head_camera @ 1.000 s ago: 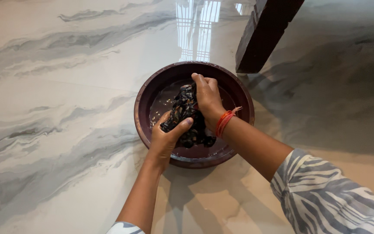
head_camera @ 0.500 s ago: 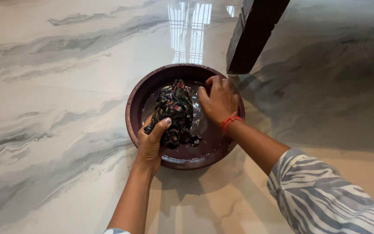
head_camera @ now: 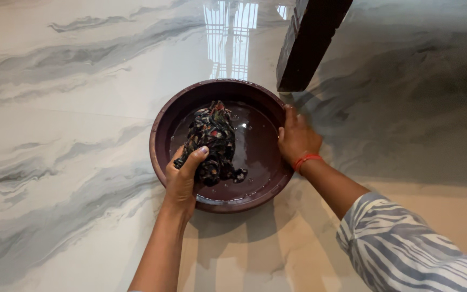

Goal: The person washes a dark patterned cloth by hand on a marble floor. They rub and press the cloth against the floor, then dip it into a brown basin of water to rinse and wring it out before returning it to the floor to continue scrubbing.

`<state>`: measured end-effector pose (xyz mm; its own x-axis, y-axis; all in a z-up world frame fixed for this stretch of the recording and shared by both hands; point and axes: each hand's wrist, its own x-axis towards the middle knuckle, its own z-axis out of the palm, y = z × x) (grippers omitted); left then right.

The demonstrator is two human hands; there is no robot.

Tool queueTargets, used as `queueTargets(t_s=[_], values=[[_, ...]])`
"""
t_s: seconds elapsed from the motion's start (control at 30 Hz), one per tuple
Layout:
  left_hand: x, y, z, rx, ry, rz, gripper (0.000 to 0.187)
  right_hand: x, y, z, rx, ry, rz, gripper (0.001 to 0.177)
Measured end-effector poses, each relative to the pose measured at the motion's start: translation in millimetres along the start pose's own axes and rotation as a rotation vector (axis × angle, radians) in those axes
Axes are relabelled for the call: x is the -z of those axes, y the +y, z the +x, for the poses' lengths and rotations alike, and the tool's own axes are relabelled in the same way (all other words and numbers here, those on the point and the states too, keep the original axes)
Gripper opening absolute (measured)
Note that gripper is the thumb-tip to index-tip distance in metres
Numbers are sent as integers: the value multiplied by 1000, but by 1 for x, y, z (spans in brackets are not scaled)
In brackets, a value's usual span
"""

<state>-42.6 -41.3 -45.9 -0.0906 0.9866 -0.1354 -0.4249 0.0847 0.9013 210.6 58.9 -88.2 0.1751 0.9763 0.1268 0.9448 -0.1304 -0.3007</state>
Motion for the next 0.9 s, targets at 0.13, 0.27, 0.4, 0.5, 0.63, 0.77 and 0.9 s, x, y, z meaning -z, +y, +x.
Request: queueTargets(t_s=[0.13, 0.27, 0.4, 0.5, 0.63, 0.77, 0.9], values=[[0, 0, 0, 2, 10, -5, 49, -12, 8, 3, 122, 109, -47, 62], [-3, -1, -2, 1, 26, 15, 49, -15, 13, 4, 118, 58, -27, 60], [-5, -3, -2, -38, -4, 30, 48, -16, 16, 6, 144, 83, -36, 61], [-9, -6, -1, 1, 23, 42, 47, -17, 20, 7, 146, 93, -18, 62], [-16, -9, -5, 1, 33, 86, 49, -13, 23, 5, 124, 51, 13, 60], [-23, -12, -7, 3, 2, 78, 50, -4, 29, 0, 135, 80, 45, 58], [-31, -16, -8, 50, 24, 90, 50, 3, 38, -4, 125, 70, 53, 58]])
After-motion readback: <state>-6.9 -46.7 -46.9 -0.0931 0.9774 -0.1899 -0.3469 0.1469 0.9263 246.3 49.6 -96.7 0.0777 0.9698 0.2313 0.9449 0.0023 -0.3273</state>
